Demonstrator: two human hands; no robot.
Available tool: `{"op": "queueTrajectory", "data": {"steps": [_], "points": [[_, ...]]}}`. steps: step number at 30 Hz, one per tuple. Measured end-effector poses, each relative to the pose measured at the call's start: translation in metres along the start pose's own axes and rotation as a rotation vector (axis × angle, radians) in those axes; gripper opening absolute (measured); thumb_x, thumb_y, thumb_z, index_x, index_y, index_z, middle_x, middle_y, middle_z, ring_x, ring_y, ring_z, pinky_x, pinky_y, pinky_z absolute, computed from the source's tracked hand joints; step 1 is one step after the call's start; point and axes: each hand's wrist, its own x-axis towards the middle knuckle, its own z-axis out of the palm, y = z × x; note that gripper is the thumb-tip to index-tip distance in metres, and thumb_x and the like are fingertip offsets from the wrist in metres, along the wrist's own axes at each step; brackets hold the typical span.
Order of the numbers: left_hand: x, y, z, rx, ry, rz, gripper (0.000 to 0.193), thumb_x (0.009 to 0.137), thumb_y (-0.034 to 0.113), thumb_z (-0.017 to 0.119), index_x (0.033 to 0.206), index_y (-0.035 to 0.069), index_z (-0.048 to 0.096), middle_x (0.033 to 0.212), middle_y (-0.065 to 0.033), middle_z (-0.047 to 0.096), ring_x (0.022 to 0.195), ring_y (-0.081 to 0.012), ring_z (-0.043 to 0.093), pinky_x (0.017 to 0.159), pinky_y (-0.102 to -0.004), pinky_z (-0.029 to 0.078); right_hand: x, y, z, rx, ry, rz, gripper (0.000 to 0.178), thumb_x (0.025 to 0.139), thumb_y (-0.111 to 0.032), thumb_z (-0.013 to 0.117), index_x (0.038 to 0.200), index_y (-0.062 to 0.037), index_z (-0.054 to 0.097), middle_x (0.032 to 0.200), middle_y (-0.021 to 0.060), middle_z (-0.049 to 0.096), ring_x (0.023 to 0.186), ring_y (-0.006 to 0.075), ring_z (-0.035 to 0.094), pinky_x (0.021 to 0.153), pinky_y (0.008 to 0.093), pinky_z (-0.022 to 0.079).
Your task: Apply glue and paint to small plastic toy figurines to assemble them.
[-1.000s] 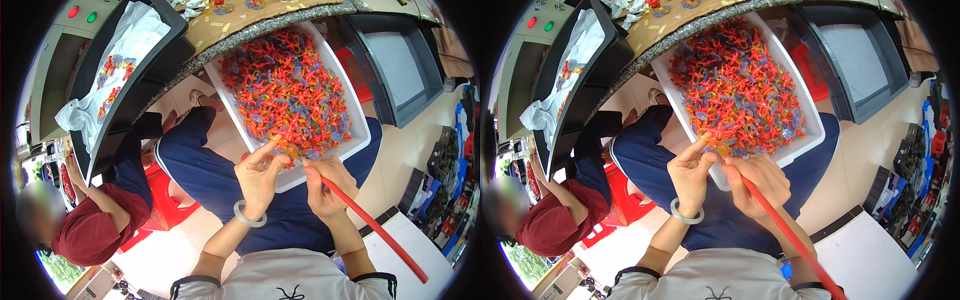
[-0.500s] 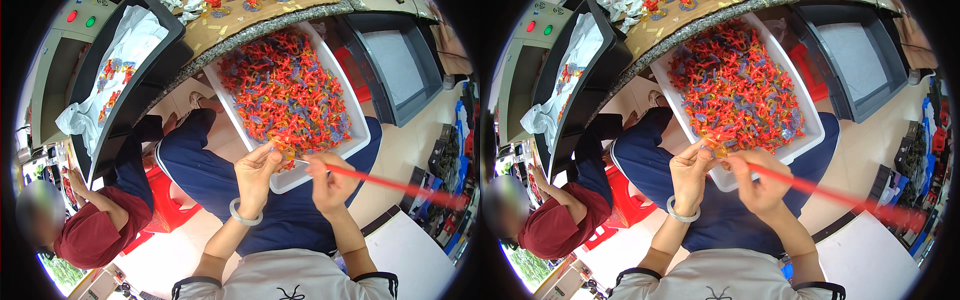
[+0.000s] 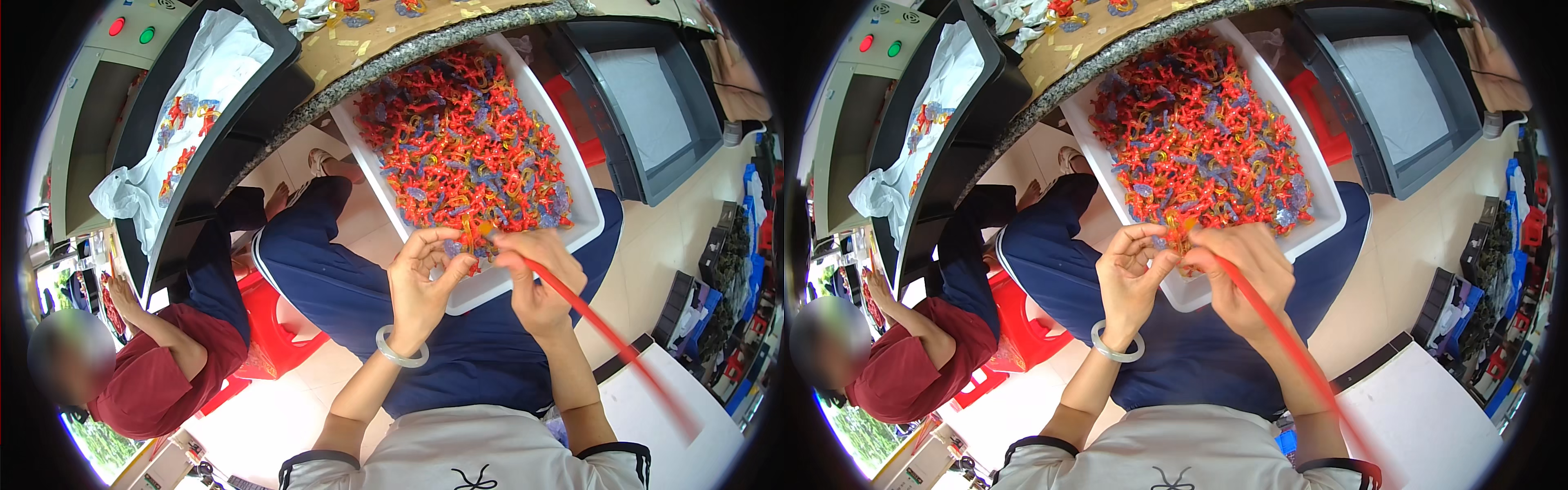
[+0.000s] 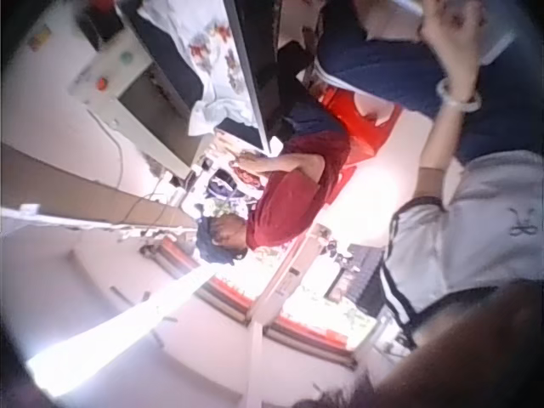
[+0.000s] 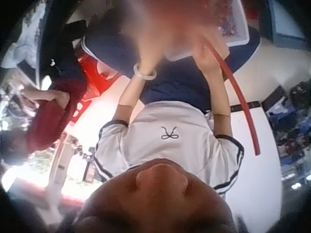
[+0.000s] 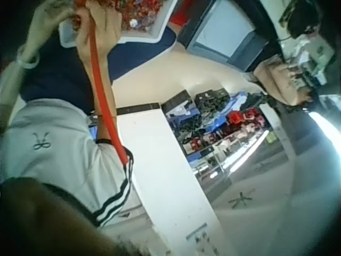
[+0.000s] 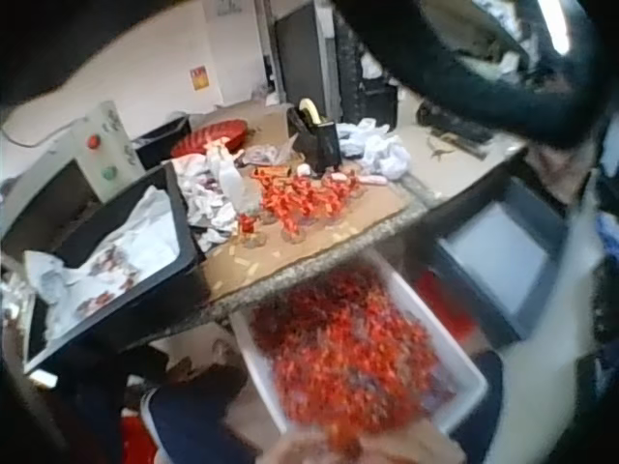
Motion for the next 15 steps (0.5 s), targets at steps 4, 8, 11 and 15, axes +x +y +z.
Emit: {"op": "queueTrajectory", "data": {"steps": [4,8,11,15], "points": [[0.002,0.000,-0.003,0.096,0.013,-0.052,0.024,0.086,-0.001,0.063,0.110,-0.002,0.058,0.089,-0.0035,0.060,0.071,-0.0066,0.057,0.067,-0.0196,0.045,0.002,-0.002,-0.006,0.223,0.084,0.258,0.014,0.081,0.003,0.063,0.095,0.0027,0.066,0.088,0.0106,0.068,0.069,0.0195,0.062,0.066,0.0290,0.048],[0.015,0.012,-0.012,0.287,-0.245,0.124,0.019,0.095,0.004,0.051,0.110,-0.002,0.061,0.086,-0.0033,0.057,0.081,-0.0068,0.055,0.067,-0.0211,0.044,0.008,0.014,-0.004,0.380,-0.146,0.387,0.017,0.082,0.008,0.060,0.099,0.0042,0.064,0.098,0.0137,0.066,0.081,0.0162,0.064,0.073,0.0257,0.050],[0.012,0.005,-0.007,0.134,-0.254,0.037,0.022,0.094,0.003,0.052,0.115,-0.001,0.051,0.095,-0.0058,0.057,0.087,-0.0101,0.056,0.074,-0.0219,0.046,-0.002,0.014,0.004,0.747,-0.175,0.650,0.015,0.081,0.009,0.063,0.095,0.0038,0.061,0.099,0.0118,0.063,0.084,0.0132,0.063,0.074,0.0244,0.051],[0.012,-0.010,-0.004,-0.030,-0.217,0.031,0.034,0.091,0.000,0.058,0.120,0.000,0.041,0.108,-0.0087,0.054,0.096,-0.0132,0.056,0.081,-0.0241,0.047,-0.012,0.022,0.008,0.717,-0.179,0.718,0.016,0.079,0.010,0.066,0.087,0.0016,0.055,0.095,0.0095,0.060,0.084,0.0118,0.062,0.076,0.0238,0.052]]}}
